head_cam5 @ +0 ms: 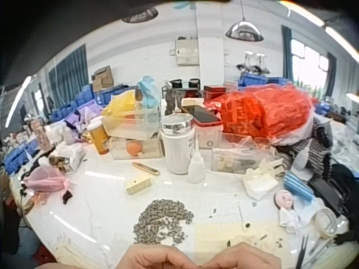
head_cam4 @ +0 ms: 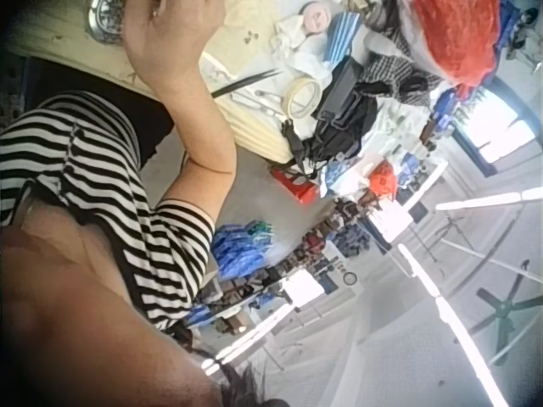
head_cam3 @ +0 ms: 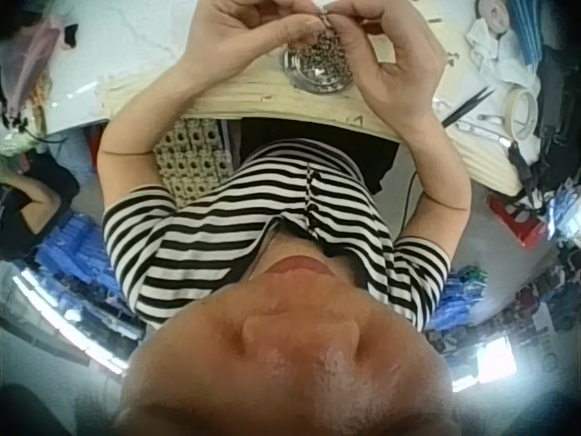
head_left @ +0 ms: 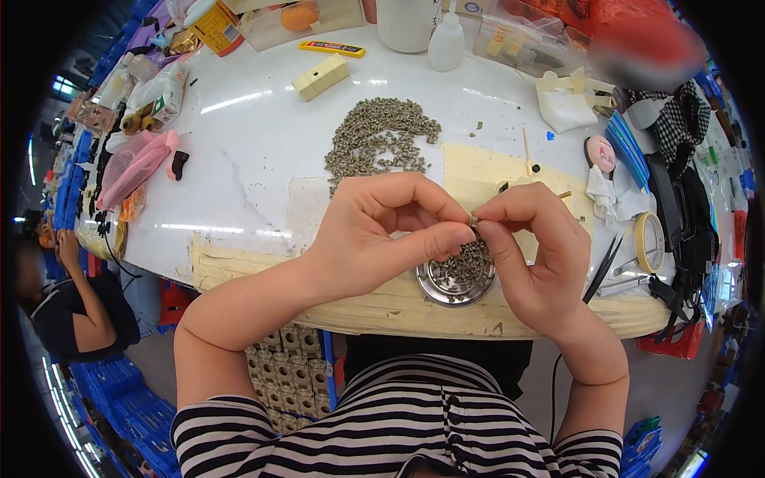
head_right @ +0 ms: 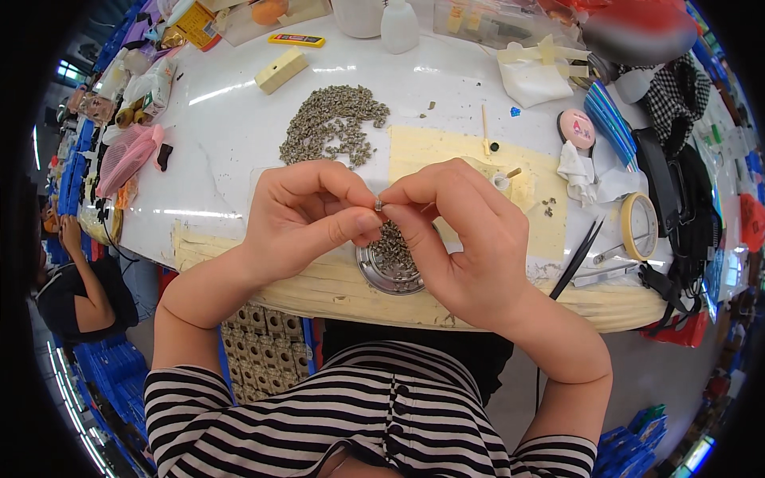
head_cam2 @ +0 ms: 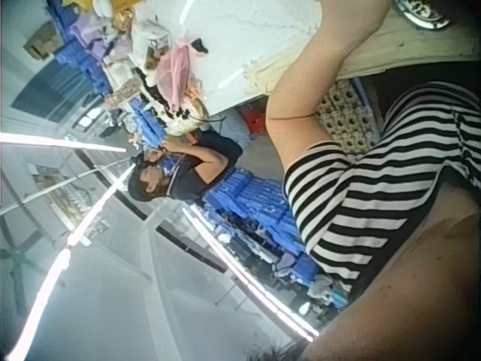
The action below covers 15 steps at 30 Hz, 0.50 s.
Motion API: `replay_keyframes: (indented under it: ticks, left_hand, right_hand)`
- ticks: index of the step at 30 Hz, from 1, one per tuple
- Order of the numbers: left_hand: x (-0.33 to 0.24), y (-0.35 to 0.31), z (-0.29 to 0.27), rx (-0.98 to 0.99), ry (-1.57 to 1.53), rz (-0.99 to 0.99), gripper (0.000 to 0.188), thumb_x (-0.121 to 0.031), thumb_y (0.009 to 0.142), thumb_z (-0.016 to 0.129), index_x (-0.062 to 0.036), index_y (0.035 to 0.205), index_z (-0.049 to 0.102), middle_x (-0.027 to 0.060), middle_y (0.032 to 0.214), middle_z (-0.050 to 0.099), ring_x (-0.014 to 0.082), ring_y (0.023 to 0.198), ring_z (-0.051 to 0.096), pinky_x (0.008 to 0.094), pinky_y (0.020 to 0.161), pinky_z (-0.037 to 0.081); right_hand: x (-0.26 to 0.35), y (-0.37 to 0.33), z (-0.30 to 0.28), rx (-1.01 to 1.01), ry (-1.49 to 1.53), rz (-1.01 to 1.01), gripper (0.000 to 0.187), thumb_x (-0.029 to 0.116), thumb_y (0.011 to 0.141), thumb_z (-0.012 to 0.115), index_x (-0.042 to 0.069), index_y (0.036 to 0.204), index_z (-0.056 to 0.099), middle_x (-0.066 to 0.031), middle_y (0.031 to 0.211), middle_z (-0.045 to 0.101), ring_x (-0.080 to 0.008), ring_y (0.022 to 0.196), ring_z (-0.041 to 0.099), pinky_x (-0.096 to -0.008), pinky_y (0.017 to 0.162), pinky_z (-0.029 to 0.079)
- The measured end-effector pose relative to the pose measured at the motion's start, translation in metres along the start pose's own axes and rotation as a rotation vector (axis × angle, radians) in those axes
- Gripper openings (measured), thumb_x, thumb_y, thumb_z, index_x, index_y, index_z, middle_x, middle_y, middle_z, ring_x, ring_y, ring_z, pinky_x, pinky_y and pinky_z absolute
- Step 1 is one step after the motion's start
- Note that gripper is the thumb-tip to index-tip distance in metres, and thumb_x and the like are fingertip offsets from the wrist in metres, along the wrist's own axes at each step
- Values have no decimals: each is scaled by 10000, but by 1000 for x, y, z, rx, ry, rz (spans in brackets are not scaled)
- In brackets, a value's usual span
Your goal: The person picks small metal rings and components from a pile on the table and places them into a small metal dish by hand.
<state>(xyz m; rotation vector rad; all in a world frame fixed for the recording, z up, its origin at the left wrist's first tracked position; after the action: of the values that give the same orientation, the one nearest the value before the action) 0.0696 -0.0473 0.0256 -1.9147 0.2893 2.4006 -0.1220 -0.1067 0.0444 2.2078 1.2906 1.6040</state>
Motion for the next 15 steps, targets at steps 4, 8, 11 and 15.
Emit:
replay_keyframes:
  ticks: [4, 8, 11, 15]
  left_hand:
    - [-2, 2, 2, -37, 295, 277, 243, 97, 832, 724, 24, 1056, 660, 103, 974, 662, 141, 852, 658, 250, 749, 553]
    - [-2, 6, -3, 14, 480, 451, 275, 116, 802, 734, 0, 1048, 696, 101, 958, 662, 149, 830, 644, 252, 711, 526]
    - [-5, 5, -5, 29, 565, 493, 277, 121, 783, 745, -4, 1028, 712, 104, 947, 663, 158, 841, 641, 258, 700, 508]
    - [-4, 3, -4, -10, 542, 448, 275, 129, 778, 745, 8, 1022, 706, 111, 947, 664, 158, 844, 636, 256, 725, 507]
  right_hand:
    - [-5, -5, 3, 13, 212, 177, 83, -47, 865, 678, -26, 943, 659, -86, 872, 670, -141, 738, 642, -244, 638, 530]
    - [-2, -7, 4, 71, 410, 399, 67, 11, 924, 639, -25, 979, 651, -49, 871, 664, -98, 765, 627, -227, 672, 519]
    - [-1, -5, 1, 140, 492, 485, 94, 44, 958, 612, -26, 1014, 643, -21, 865, 651, -69, 762, 606, -215, 691, 507]
    - [-1, -5, 1, 148, 550, 538, 111, 61, 974, 600, -29, 1028, 638, -10, 865, 645, -55, 752, 592, -214, 698, 506]
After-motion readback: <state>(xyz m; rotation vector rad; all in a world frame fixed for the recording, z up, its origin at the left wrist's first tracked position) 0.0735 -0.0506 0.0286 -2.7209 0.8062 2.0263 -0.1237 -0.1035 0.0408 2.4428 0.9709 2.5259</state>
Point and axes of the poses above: each hand's wrist, its own y-axis towards the middle knuckle, its own z-axis out of the palm, x = y × z, the point moved 1 cm from there along y, towards the middle knuckle
